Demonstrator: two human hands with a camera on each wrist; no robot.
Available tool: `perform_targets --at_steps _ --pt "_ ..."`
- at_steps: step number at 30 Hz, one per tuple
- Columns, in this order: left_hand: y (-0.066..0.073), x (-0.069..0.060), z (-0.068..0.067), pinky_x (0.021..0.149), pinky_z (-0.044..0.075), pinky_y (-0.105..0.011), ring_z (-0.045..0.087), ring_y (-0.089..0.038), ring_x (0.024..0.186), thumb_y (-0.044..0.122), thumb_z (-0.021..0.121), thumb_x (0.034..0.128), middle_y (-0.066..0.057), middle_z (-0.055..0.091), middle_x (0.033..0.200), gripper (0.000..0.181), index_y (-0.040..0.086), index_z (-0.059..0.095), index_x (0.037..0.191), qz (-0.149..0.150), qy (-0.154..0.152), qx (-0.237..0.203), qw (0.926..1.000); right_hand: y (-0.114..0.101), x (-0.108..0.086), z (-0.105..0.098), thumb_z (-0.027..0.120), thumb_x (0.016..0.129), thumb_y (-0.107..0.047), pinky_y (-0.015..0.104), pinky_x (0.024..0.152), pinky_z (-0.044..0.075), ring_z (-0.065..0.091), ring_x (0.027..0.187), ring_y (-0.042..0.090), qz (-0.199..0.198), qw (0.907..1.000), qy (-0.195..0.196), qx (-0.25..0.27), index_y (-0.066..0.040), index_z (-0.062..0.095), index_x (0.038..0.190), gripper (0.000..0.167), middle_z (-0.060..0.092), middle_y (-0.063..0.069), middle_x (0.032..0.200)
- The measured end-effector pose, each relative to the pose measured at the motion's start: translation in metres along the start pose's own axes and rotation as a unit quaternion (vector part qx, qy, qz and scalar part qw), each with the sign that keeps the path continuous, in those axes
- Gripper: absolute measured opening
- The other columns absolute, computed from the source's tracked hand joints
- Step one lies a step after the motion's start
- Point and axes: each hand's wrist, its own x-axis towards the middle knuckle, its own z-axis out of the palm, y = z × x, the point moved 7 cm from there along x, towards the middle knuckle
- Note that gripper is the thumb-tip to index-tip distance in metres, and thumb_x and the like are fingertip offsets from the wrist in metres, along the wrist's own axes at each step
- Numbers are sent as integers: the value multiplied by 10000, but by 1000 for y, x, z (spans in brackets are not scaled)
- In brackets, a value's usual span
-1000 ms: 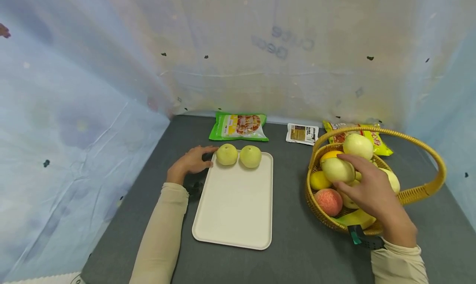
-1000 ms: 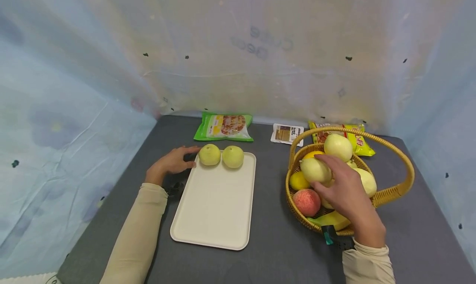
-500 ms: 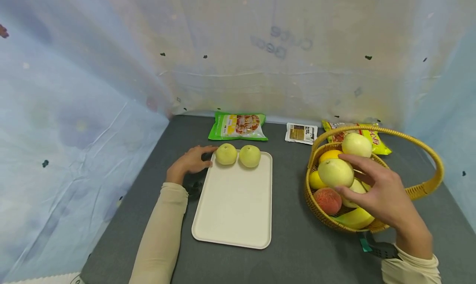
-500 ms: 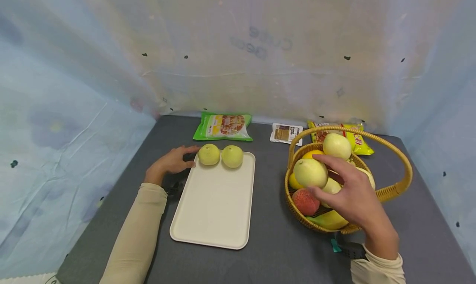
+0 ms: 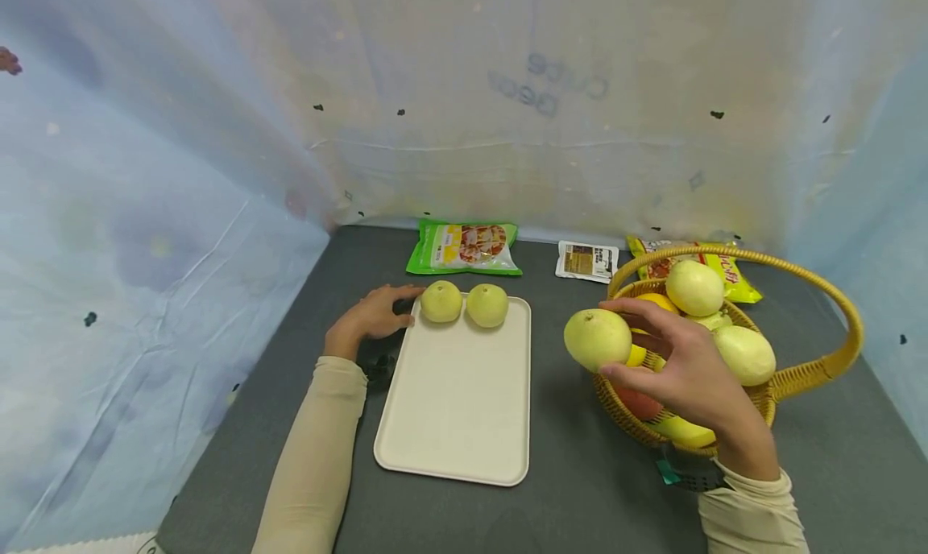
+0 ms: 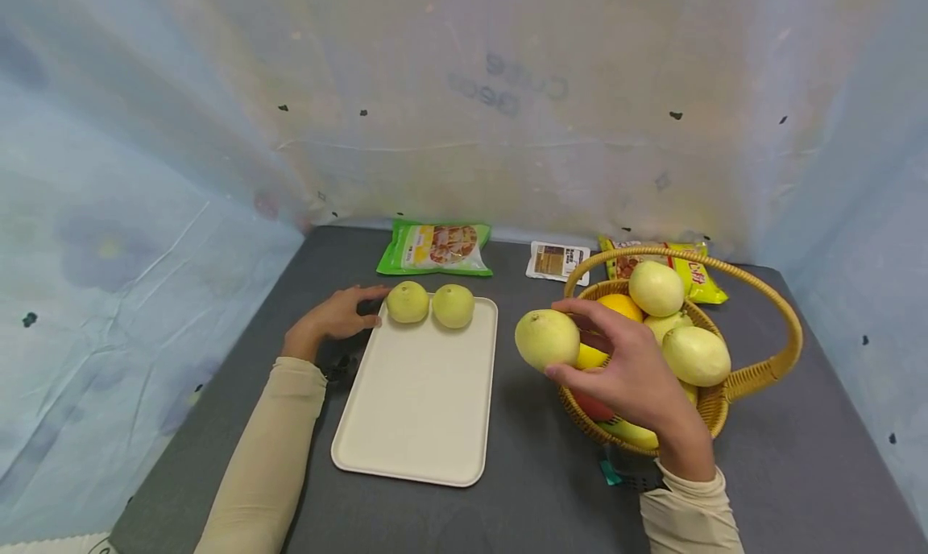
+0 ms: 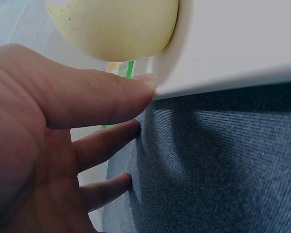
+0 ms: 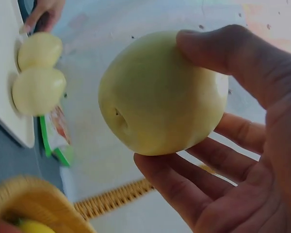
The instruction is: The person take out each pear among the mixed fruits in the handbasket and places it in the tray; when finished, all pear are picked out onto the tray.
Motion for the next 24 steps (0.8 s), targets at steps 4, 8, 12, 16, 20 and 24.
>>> perform_targets --at_steps 4,8,12,16,20,24 --pt "0 0 0 1269 173 -828 121 -547 1670 235 670 1102 -257 341 1760 649 235 438 1708 -10 -11 -7 10000 -1 8 15 962 816 -18 145 1025 569 715 1223 -1 -34 9998 -165 104 -151 664 1467 728 719 32 1387" --pt "0 1 1 1272 171 -824 130 -542 1671 232 669 1103 -253 361 1752 647 232 438 1708 0 5 -7 10000 -1 19 29 947 838 -24 159 1035 572 706 1241 21 -146 9991 -293 257 -136 646 1490 727 703 51 1421" --pt "1 0 0 1271 187 -820 142 -538 1671 227 667 1103 -250 380 1743 646 228 439 1707 24 17 -1 10000 -1 30 44 949 841 -36 187 1046 578 685 1287 46 -267 9982 -380 385 -152 630 1534 772 683 67 1481" --pt "1 0 0 1269 187 -823 138 -538 1671 228 665 1104 -250 376 1746 645 228 439 1707 14 0 15 10000 -1 41 61 957 846 -78 225 1068 581 680 1305 104 -262 9970 -490 548 -176 648 1528 755 676 21 1487" --pt "2 -1 -1 1268 189 -824 145 -536 1670 232 664 1103 -249 383 1742 643 226 441 1706 6 18 19 10000 -2 52 79 958 853 -96 287 1087 592 687 1313 189 -290 9945 -632 787 -112 666 1496 707 685 24 1464" --pt "2 -2 0 1272 192 -818 148 -524 1675 234 666 1103 -236 389 1744 643 227 442 1705 -26 33 3 10000 -4 62 95 954 858 -106 337 1084 603 702 1312 251 -322 9925 -764 900 -76 657 1488 698 686 68 1466"
